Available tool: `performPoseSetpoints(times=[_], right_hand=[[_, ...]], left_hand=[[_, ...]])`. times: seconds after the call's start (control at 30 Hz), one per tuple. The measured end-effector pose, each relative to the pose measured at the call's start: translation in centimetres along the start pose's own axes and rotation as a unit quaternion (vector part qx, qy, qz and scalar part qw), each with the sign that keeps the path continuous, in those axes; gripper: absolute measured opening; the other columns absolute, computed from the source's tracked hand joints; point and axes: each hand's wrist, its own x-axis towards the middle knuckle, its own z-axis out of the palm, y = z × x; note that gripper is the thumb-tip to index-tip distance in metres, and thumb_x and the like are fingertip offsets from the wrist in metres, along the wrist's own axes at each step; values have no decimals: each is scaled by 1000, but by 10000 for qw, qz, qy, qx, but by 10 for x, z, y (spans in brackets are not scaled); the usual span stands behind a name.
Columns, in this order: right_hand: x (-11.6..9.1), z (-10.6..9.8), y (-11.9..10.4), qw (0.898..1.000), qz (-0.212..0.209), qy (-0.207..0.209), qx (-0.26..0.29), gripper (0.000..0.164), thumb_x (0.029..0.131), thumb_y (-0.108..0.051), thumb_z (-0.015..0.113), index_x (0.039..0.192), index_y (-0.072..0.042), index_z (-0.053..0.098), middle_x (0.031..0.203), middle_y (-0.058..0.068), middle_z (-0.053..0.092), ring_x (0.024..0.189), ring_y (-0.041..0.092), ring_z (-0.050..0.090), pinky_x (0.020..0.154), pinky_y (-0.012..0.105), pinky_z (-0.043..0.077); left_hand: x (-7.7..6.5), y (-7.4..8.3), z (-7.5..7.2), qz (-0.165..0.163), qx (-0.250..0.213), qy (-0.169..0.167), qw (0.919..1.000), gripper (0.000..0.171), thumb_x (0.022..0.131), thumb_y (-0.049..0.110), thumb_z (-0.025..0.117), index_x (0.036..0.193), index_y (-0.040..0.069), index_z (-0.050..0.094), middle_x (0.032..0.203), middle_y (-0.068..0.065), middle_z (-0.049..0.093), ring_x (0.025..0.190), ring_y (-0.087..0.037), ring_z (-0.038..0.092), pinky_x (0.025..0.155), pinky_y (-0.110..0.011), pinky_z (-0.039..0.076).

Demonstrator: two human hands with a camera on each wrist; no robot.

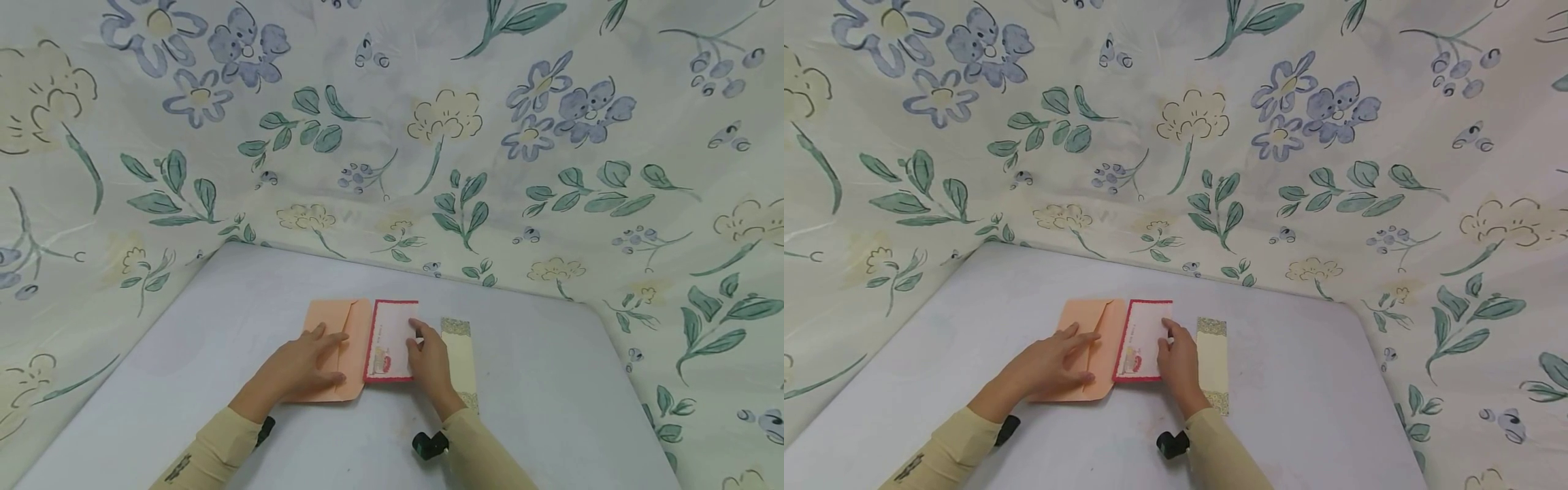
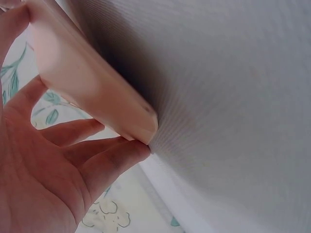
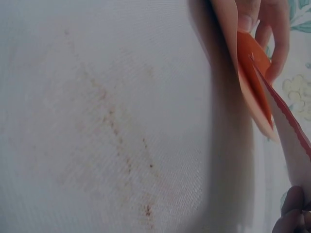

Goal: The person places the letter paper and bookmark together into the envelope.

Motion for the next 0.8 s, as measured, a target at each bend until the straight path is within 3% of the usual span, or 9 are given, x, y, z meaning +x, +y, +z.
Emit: performPoseSetpoints(times=[0.8], right_hand=[[-5,9,-8,9995,-101,-268,135,38,97,-7,65,135,-8,64,114,8,66,79,11,54,67,24,47]], left_hand=[[-3,1,-2,13,-65,3,10000,78,83,56,77,147,20,54,154,-31,39,132,-59,45,99,-66,45]])
